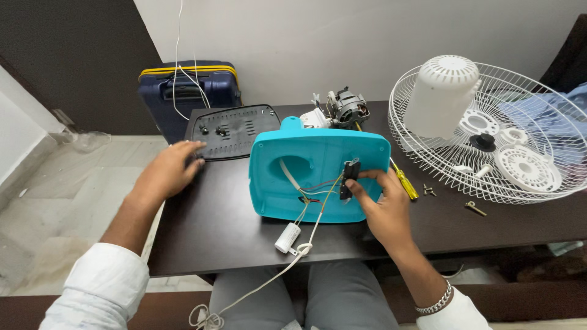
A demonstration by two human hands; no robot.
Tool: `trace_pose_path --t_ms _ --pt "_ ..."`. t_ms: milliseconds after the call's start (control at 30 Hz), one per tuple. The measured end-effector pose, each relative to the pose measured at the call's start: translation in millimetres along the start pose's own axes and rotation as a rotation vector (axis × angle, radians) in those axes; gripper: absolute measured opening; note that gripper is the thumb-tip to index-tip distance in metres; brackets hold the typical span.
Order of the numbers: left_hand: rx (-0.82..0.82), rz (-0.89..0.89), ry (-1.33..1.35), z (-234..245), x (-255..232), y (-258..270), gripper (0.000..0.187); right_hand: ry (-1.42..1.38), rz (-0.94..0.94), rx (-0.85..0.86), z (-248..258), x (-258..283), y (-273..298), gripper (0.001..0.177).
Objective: The person disassembles a teal LG pedestal fan on a dark table. They remove the front grille, unscrew the motor housing, detach the motor from the stand, and then remove the control switch from the base using a screwdriver.
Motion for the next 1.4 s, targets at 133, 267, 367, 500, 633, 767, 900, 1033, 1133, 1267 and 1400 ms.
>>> trace_pose_path --t_ms 133,267,367,500,633,767,900,1033,1133,1267,1400 --pt "-0.021 0.062 -0.048 -21 14 9 0.024 -0.018 -0.019 0.009 0 -2 2 0.033" --pt "-0.084 0.023 -0.171 -21 3 22 0.018 0.0 -0.008 0.009 1 -2 2 0.034" --pt "-0.073 -0.007 -0.191 -16 -13 35 0.017 -0.018 -0.083 0.016 1 -2 2 0.034" --pt "-0.022 0.047 -0.179 -15 -41 56 0.018 -0.02 0.006 0.009 1 -1 2 0.033" --pt "-0.062 0.046 -0.182 -22 -72 74 0.019 -0.038 0.0 0.01 1 -3 2 0.033" --pt "-0.051 0.077 -0.137 -27 -95 84 0.018 0.003 -0.016 0.009 0 -3 2 0.032" --pt "0.002 0.134 -0.043 -31 -109 87 0.02 0.016 -0.037 0.026 1 -1 1 0.032" --pt "-0.026 0.112 -0.009 -38 -119 85 0.02 0.016 0.025 0.013 1 1 1 0.031" --pt "-0.003 0.141 0.012 -41 -120 83 0.022 -0.022 -0.016 0.025 0 0 2 0.031" --pt "0.007 0.148 0.036 -36 -122 81 0.022 0.002 -0.035 0.016 1 0 2 0.032" --pt "-0.007 0.189 0.057 -19 -120 77 0.025 0.025 0.005 -0.001 0 1 2 0.032"
Point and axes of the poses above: each hand's wrist, its own y-axis away from the middle knuckle, its own z-axis out of the back of the hand, x = y × z, the point moved 1 cm from there along -y, towards the middle knuckle, and after that the axes turned 15 degrees about x, right-handed, at the moved point
